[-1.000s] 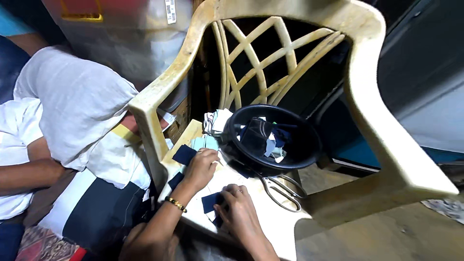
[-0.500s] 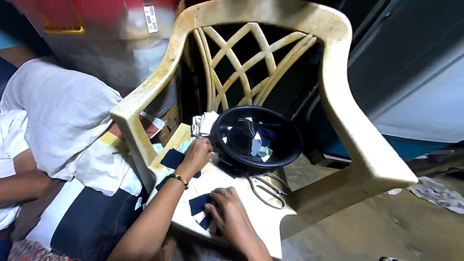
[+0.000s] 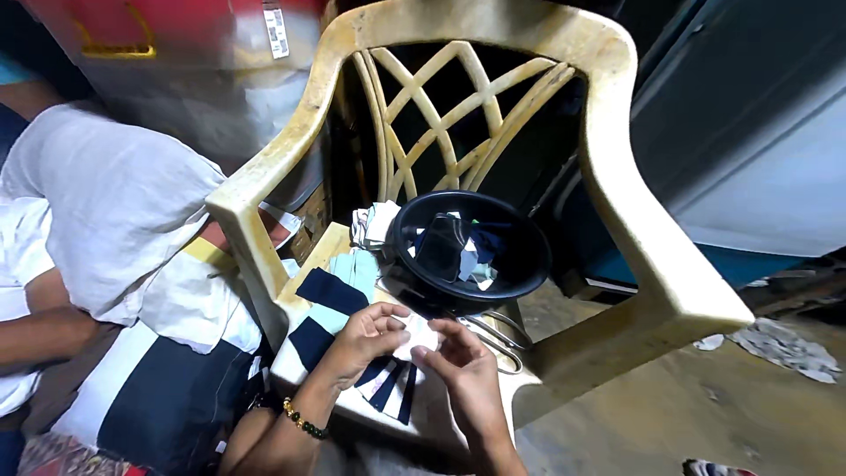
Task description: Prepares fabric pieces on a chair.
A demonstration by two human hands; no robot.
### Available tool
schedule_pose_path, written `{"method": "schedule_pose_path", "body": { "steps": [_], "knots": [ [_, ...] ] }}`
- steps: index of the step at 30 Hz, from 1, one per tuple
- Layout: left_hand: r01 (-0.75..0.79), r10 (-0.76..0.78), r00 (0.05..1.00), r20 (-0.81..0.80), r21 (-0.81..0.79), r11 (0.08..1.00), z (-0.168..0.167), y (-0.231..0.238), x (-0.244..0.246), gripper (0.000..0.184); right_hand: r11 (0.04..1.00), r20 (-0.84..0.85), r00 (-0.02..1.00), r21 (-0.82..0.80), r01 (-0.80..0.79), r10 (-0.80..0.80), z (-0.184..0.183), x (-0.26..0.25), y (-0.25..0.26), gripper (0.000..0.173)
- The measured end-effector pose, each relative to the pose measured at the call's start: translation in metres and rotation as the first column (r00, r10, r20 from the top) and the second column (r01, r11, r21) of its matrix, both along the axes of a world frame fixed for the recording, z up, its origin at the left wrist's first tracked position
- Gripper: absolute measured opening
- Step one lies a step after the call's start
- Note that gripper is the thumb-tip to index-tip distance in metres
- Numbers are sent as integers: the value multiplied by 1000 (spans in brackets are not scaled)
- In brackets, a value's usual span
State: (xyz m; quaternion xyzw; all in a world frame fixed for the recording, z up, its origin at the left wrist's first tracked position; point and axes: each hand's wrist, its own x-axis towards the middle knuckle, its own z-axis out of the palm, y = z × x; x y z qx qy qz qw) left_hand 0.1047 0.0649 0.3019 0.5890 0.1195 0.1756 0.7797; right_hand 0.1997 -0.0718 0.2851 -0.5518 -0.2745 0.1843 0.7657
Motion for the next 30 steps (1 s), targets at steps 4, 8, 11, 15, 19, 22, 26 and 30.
{"method": "schedule_pose_path", "body": {
  "steps": [4, 8, 11, 15, 19, 22, 26, 30],
  "knots": [
    [-75, 74, 997, 31, 55, 996, -7, -9, -1, 52, 999, 205, 978, -32, -25, 31, 2, -1, -5, 58],
    [-180, 177, 983, 36, 105, 978, -9, -3, -5, 28, 1000, 183, 983, -13, -24, 26, 7, 4, -11, 57],
    [-178, 176, 984, 23, 125, 976, -7, -1, -9, 30, 1000, 190, 982, -2, -4, 4, 6, 7, -12, 55],
    [-139, 138, 990, 22, 98, 985, -5, -2, -10, 33, 1000, 232, 973, 9, 4, -6, 3, 9, -10, 47],
    [-110, 113, 993, -32, 93, 990, -2, -2, -13, 44, 1000, 234, 972, 18, -14, 9, 2, 8, -10, 44],
    [-124, 134, 989, -60, 147, 981, 0, -3, -14, 41, 999, 209, 978, 38, -23, 14, 3, 9, -11, 45],
    [-55, 69, 992, -109, 130, 990, -2, -1, -17, 21, 994, 114, 993, 99, -49, 37, 3, 12, -12, 43],
    [69, -56, 991, -118, 107, 992, 0, -4, -17, 11, 989, 72, 995, 126, -73, 64, 1, 15, -13, 40]
  ]
}}
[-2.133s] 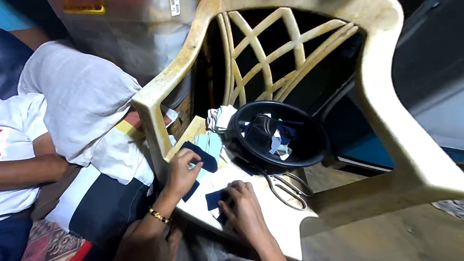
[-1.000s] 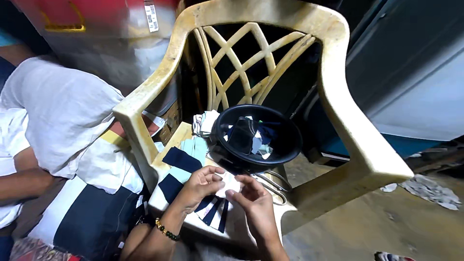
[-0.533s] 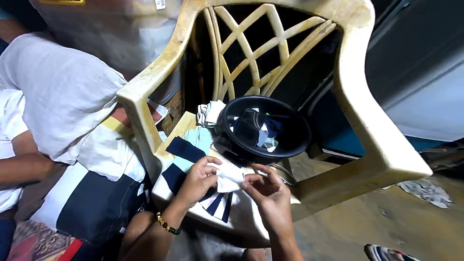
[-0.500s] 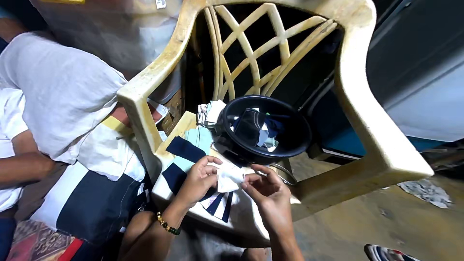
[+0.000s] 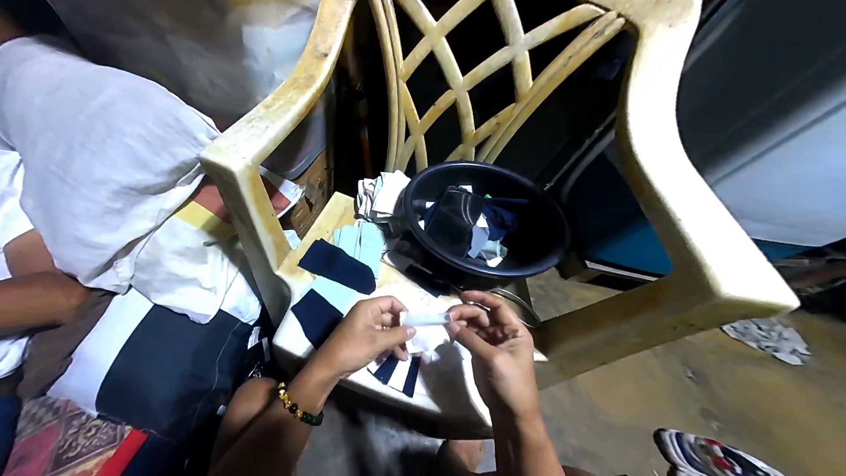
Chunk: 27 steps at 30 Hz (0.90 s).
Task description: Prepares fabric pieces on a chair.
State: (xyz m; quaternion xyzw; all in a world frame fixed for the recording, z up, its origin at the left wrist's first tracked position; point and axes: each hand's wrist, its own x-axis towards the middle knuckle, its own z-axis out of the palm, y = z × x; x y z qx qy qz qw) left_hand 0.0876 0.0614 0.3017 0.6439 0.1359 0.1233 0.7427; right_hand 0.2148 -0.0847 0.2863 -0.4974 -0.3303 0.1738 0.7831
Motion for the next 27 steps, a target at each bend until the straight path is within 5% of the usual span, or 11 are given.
{"method": "schedule_pose_path", "body": {
  "steps": [8, 27],
  "knots": [
    [48, -101, 930, 353, 155, 987, -7, 4, -4, 17, 982, 103, 986, 118, -144, 132, -1, 11, -7, 40],
    [-47, -152, 893, 424, 423, 905, -7, 13, -9, 15, 984, 301, 946, 85, -155, 123, 1, 14, -12, 33]
  ]
}}
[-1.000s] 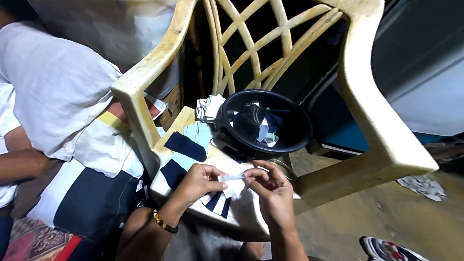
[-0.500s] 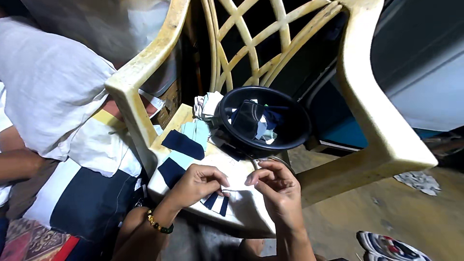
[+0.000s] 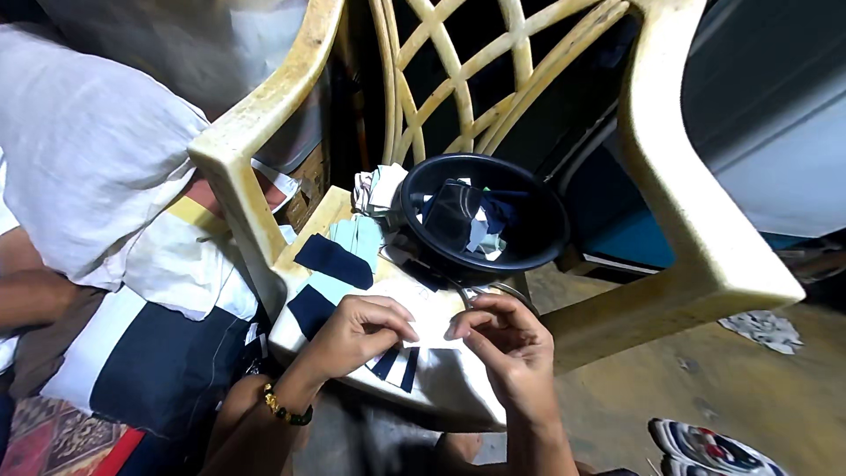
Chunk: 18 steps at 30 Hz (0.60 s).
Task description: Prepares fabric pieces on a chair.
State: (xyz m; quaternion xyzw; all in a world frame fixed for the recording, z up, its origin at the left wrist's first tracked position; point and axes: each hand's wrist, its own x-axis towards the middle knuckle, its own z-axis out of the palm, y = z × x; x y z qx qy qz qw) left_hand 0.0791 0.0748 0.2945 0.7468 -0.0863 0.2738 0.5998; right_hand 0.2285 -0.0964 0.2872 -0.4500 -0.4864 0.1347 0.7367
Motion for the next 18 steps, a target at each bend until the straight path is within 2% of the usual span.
{"method": "schedule_pose_path", "body": {
  "steps": [4, 7, 9, 12, 15, 18],
  "knots": [
    [-37, 36, 999, -24, -29, 999, -1, 0, 0, 24, 999, 74, 997, -30, 32, -30, 1, -2, 0, 34],
    [-171, 170, 985, -31, -47, 984, -2, -7, 3, 9, 995, 76, 994, -45, 87, -83, 1, -9, 4, 36],
    [-261, 260, 965, -44, -34, 965, -3, -10, 5, 11, 987, 41, 989, -67, 147, -145, 0, -17, 9, 36],
    [-262, 258, 965, -54, -64, 963, -4, -11, 5, 12, 975, 6, 980, -104, 196, -197, -3, -22, 13, 33],
    [-252, 244, 967, -77, -108, 962, -1, -10, 5, 9, 980, -3, 990, -141, 137, -139, -3, -17, 12, 23],
    [-263, 253, 964, -76, -158, 952, -1, -10, 7, 11, 977, 8, 1000, -214, 1, 1, -2, -11, 7, 11]
  ]
}}
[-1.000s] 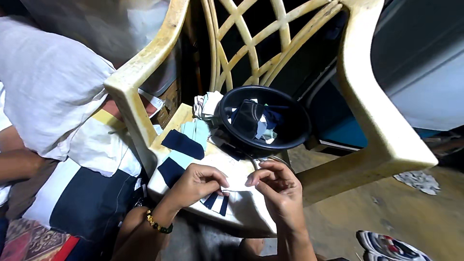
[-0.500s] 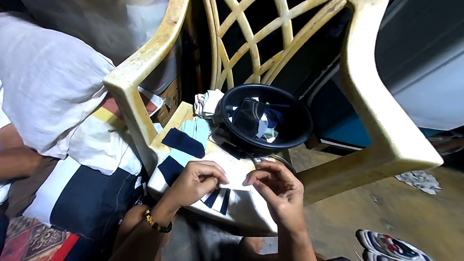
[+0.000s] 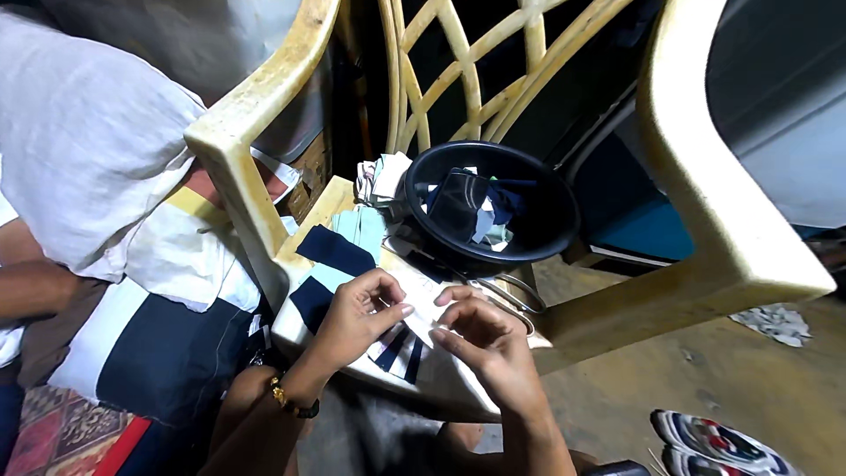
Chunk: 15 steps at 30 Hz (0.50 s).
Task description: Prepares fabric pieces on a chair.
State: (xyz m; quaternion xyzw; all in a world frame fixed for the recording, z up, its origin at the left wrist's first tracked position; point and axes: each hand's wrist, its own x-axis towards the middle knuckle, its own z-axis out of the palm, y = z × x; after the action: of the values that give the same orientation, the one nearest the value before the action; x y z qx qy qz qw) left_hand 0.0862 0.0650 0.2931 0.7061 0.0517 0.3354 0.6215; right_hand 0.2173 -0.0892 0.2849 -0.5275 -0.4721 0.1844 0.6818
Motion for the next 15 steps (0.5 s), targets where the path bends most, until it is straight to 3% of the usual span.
{"method": "schedule_pose_path", "body": {
  "steps": [4, 8, 15],
  "knots": [
    [-30, 31, 999, 31, -37, 999, 0, -2, 1, 15, 983, 29, 987, -101, -152, 156, 0, 2, -3, 13],
    [-44, 46, 998, 42, -61, 997, -2, -4, 3, 13, 975, 81, 980, -146, -169, 182, 1, -1, -3, 26],
    [229, -249, 967, -53, -245, 942, -1, -3, 2, 16, 997, 84, 996, -82, -3, 10, -3, -4, 4, 45]
  ]
}}
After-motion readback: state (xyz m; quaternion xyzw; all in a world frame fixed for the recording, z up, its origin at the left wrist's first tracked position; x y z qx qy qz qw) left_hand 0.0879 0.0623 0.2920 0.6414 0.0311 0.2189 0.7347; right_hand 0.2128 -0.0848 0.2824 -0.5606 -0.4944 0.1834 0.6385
